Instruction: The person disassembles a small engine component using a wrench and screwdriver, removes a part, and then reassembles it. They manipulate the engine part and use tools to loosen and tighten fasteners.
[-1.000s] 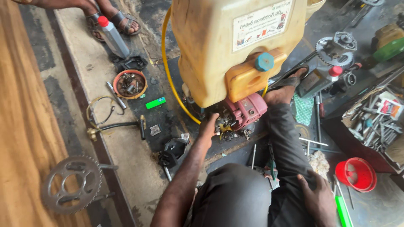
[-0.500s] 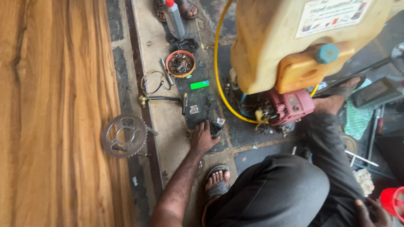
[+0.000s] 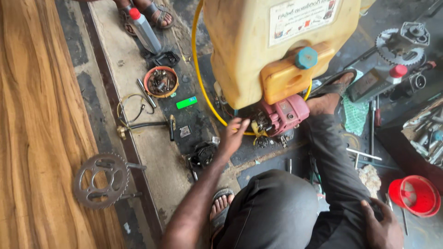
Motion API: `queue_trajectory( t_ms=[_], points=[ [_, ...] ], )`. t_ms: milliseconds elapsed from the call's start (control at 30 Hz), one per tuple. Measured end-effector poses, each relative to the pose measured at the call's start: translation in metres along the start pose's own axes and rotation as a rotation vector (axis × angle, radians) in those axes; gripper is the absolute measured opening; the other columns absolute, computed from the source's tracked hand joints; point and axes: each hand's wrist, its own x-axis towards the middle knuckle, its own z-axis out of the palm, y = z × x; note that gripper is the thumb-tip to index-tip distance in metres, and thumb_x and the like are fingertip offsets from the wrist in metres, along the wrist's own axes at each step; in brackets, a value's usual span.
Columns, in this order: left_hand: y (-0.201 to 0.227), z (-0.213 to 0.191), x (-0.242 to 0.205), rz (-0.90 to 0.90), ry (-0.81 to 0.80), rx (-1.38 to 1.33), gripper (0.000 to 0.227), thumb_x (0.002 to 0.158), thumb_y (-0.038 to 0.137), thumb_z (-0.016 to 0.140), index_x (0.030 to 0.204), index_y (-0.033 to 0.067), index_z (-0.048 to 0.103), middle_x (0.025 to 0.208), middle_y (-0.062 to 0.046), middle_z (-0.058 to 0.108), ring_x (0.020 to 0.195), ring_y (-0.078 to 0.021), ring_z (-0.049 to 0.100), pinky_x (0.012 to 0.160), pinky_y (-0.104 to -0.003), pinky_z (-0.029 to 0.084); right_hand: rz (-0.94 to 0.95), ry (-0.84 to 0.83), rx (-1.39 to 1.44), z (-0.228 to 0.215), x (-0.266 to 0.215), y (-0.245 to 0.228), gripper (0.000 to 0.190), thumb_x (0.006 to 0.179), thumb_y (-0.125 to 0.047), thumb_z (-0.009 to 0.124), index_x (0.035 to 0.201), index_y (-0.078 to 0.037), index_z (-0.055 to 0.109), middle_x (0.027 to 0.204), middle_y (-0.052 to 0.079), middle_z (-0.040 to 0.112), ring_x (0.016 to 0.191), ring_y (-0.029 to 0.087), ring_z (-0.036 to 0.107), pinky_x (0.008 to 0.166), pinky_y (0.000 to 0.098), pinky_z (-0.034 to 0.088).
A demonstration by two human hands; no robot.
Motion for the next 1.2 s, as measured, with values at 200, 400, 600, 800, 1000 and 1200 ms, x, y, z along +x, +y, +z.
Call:
queue_trajectory(
  t_ms=[200, 400, 600, 800, 1000, 1200],
  points=[
    [0.001, 0.063, 0.043, -0.311, -0.267, -0.365, 0.052, 0.088, 0.049, 0.073, 0.127, 0.0161, 0.064, 0.106, -0.001, 0.070, 0.080, -0.0176, 0.065, 0.068, -0.036, 0.058, 0.062, 0.003, 0.010, -0.006, -0.002, -0.013, 0.061, 0.092, -0.058, 0.069, 0.140, -0.020, 0.071, 0.136, 0.026, 0.067, 0.130, 0.041, 0.061, 0.109, 0.0499, 0.046],
    [-0.014, 0.057, 0.039, -0.301, -0.235, -0.418, 0.049, 0.088, 0.044, 0.077, 0.126, 0.0140, 0.065, 0.109, -0.003, 0.069, 0.081, -0.0167, 0.065, 0.077, -0.041, 0.063, 0.061, 0.017, 0.011, -0.012, -0.014, -0.023, 0.060, 0.094, -0.057, 0.067, 0.140, -0.020, 0.070, 0.138, 0.025, 0.066, 0.131, 0.042, 0.059, 0.109, 0.0501, 0.045],
    [-0.003, 0.041, 0.023, -0.291, -0.308, -0.529, 0.048, 0.090, 0.042, 0.072, 0.127, 0.0133, 0.063, 0.122, -0.002, 0.066, 0.091, -0.0168, 0.065, 0.081, -0.042, 0.063, 0.062, 0.010, 0.000, -0.016, -0.019, -0.030, 0.059, 0.094, -0.057, 0.065, 0.141, -0.020, 0.070, 0.137, 0.026, 0.065, 0.132, 0.042, 0.059, 0.109, 0.0499, 0.044],
    [0.003, 0.040, 0.028, -0.311, -0.348, -0.580, 0.049, 0.093, 0.038, 0.072, 0.129, 0.0073, 0.060, 0.116, -0.007, 0.065, 0.088, -0.0197, 0.066, 0.077, -0.042, 0.066, 0.077, 0.013, 0.010, -0.017, -0.023, -0.033, 0.059, 0.095, -0.057, 0.066, 0.140, -0.019, 0.069, 0.136, 0.028, 0.065, 0.131, 0.043, 0.059, 0.108, 0.0505, 0.045],
    [0.006, 0.069, 0.043, -0.219, -0.126, -0.199, 0.044, 0.093, 0.038, 0.068, 0.120, 0.0049, 0.058, 0.108, -0.012, 0.069, 0.070, -0.0195, 0.068, 0.053, -0.036, 0.064, 0.053, 0.016, 0.010, -0.019, -0.022, -0.044, 0.058, 0.095, -0.055, 0.066, 0.140, -0.018, 0.069, 0.139, 0.026, 0.065, 0.131, 0.044, 0.059, 0.108, 0.0503, 0.044],
    [-0.014, 0.081, 0.038, -0.089, 0.001, -0.204, 0.043, 0.091, 0.030, 0.063, 0.117, -0.0047, 0.060, 0.098, -0.018, 0.068, 0.074, -0.0278, 0.073, 0.051, -0.037, 0.064, 0.059, 0.029, 0.011, -0.022, -0.026, -0.048, 0.058, 0.095, -0.055, 0.068, 0.139, -0.016, 0.070, 0.135, 0.027, 0.067, 0.129, 0.043, 0.061, 0.107, 0.0505, 0.046]
  ],
)
